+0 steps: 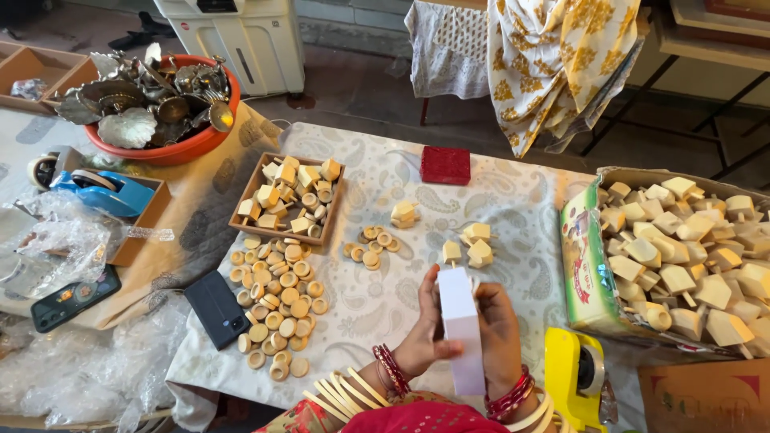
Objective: The person wraps wooden components in foil and places them into small boxes, organizing several completed boxes on a table.
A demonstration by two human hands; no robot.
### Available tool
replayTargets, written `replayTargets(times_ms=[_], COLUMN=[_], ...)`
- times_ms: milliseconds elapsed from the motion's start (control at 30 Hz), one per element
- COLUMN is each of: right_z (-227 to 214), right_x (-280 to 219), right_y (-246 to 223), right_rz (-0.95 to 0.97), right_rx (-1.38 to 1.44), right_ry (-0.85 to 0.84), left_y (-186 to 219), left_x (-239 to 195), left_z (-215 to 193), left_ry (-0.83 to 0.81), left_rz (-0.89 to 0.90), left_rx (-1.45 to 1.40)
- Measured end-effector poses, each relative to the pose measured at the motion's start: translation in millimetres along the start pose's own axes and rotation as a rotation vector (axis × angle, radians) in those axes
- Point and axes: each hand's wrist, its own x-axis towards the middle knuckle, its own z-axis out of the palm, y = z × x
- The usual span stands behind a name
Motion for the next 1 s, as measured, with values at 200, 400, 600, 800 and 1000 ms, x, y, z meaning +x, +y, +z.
replayTargets(times_ms=[200, 400, 600, 800, 1000], right_z=[40, 45, 25, 55, 64], right_x=[-11, 0, 1, -9, -6], right_y=[-48, -45, -23, -67, -64], right_rz=[-0.29, -0.907, -0.781, -0.95, -1.076], right_rx=[-0.788, -1.047, -1.197, -1.067, -1.049], right_ry=[-0.615, -0.124, -0.234, -0.738, -0.396], left_y=[67, 45, 52, 96, 83], left_x=[17, 8, 0, 9, 3], left_z=[0, 7, 2, -8, 14], left_ry=[0.151, 0.102, 0.171, 0.156, 0.017], left_rz=[-0.138, -0.212, -0.105, -0.005, -0.169], left_rx=[-0.671, -0.486, -0.004, -0.293, -0.718])
